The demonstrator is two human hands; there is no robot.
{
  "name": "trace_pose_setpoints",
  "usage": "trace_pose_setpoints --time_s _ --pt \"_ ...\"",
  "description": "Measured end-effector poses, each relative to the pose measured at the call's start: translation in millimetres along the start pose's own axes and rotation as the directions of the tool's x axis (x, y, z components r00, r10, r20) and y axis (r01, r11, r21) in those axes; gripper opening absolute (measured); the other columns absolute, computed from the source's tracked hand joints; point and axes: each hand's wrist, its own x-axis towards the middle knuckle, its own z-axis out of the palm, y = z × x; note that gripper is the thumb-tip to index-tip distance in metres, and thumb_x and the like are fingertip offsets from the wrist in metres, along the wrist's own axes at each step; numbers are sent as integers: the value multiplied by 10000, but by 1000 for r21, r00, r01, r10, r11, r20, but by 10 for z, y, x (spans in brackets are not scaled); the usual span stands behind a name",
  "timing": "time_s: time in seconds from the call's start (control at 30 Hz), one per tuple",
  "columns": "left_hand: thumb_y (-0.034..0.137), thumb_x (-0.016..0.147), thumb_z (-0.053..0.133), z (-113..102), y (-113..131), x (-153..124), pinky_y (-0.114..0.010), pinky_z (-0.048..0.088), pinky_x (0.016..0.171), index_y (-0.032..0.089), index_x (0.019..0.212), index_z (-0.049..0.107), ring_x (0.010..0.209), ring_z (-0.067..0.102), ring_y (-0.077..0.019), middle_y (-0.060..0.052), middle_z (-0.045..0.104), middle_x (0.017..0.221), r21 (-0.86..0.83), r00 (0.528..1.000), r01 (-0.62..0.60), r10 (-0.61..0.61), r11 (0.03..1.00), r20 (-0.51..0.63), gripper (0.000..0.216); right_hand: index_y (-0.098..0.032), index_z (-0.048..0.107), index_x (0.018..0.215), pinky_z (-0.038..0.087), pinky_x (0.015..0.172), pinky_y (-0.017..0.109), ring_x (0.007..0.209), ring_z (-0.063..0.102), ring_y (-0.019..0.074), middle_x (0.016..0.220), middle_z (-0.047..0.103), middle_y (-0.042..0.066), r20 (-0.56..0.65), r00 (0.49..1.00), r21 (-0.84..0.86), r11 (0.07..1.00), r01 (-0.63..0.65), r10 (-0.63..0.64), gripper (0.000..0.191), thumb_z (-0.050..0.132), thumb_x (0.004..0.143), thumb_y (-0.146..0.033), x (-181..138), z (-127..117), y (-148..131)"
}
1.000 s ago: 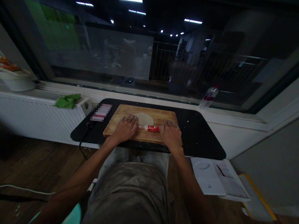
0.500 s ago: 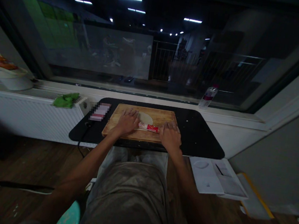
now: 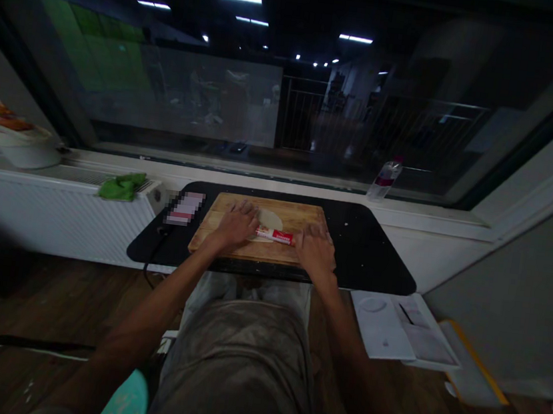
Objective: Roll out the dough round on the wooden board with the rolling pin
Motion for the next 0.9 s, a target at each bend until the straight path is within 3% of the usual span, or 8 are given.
trace_pose_setpoints --time_s 0.23,0.43,0.67,0.9 --pt "323 1165 344 -7 28 -175 -595 344 1349 85 1506 635 1646 449 -375 -236 638 1610 14 1000 -7 7 1000 -1 507 -66 710 1505 373 1320 456 1548 569 338 1526 736 181 -89 996 48 999 -11 15 577 303 1166 -296 -315 37 -73" --pt "320 1159 377 63 16 -307 -579 345 1361 121 1523 621 1683 406 -367 -209 603 1668 1 998 -13 13 1000 -58 481 -65 677 1545 361 1320 483 1534 587 336 1540 723 198 -138 990 61 998 -4 12 586 298 1171 -309 -470 60 -112" --pt "320 1161 376 61 -7 -176 -601 339 1366 142 1581 600 1709 359 -359 -192 557 1722 -8 1000 -6 6 1000 -28 509 -104 750 1429 383 1290 474 1518 587 340 1476 764 185 -81 997 65 998 -5 10 557 302 1173 -313 -282 -12 -88" --pt "283 1140 350 17 8 27 -624 370 1338 131 1557 629 1654 451 -372 -199 568 1712 5 1000 26 -26 1000 -2 524 -150 793 1282 424 1238 465 1458 625 314 1455 766 183 1 999 48 998 -49 49 503 326 1167 -298 -16 -44 -55"
